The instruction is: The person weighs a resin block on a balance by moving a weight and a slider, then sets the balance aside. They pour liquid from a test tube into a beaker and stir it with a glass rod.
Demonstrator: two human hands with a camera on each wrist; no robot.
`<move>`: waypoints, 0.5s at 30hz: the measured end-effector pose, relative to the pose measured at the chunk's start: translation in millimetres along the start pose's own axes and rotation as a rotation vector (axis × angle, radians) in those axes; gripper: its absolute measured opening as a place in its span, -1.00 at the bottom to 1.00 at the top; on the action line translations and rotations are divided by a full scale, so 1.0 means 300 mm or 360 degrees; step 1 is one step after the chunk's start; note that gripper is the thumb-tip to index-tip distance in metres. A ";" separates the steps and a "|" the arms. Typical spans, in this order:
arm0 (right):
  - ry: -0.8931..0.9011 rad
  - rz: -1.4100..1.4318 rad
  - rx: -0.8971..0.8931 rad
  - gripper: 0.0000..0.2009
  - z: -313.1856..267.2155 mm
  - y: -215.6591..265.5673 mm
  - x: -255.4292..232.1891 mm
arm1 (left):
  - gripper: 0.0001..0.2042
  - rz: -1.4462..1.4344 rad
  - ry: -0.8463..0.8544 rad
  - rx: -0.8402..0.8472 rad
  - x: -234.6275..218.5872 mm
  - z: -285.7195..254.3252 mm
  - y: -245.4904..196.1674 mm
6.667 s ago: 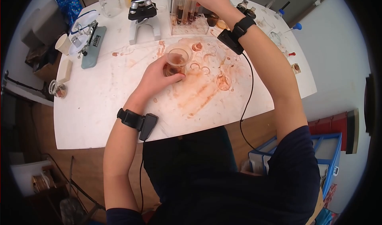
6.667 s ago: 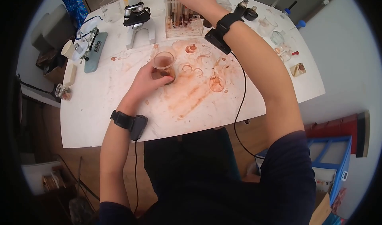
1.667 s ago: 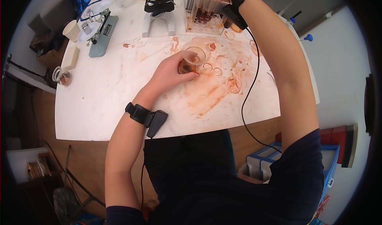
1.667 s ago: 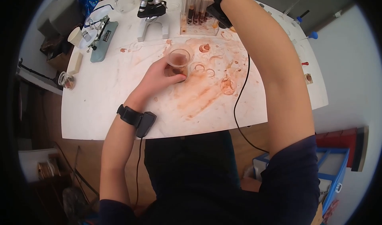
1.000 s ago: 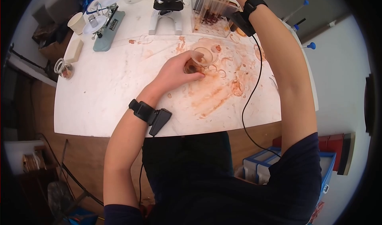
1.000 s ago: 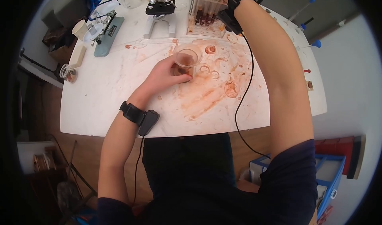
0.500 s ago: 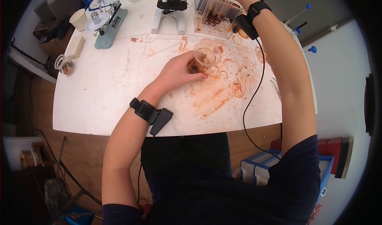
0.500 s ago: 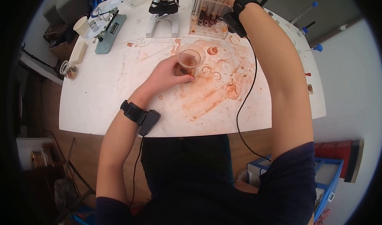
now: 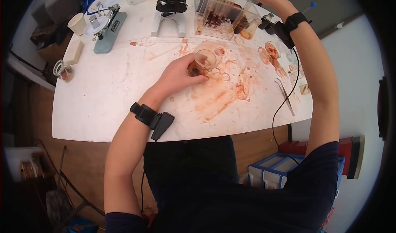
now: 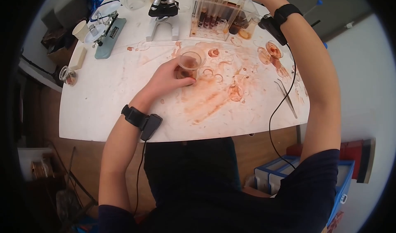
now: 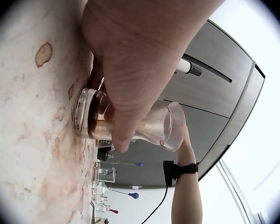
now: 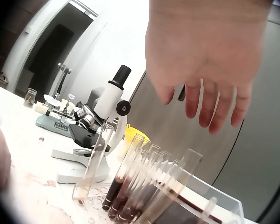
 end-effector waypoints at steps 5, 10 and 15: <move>0.0172 -0.0138 0.0195 -0.39 -0.037 -0.087 0.055 | -0.45 -0.0006 0.0021 -0.0015 0.002 0.002 0.003; 0.0403 0.0038 0.0181 -0.54 -0.039 -0.110 0.107 | -0.47 -0.0006 0.0026 -0.0014 0.002 0.001 0.003; 0.0425 0.0153 0.0154 -0.69 -0.028 -0.089 0.073 | -0.46 -0.0001 0.0008 0.0022 0.003 0.003 0.009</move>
Point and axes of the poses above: each hand's wrist, its own z-axis towards the middle knuckle, its own x-axis out of the palm, y = z × x, the point moved 8 cm from there along z, towards the middle knuckle, and after that the axes turned 10 degrees about z, right-handed, at the moved point
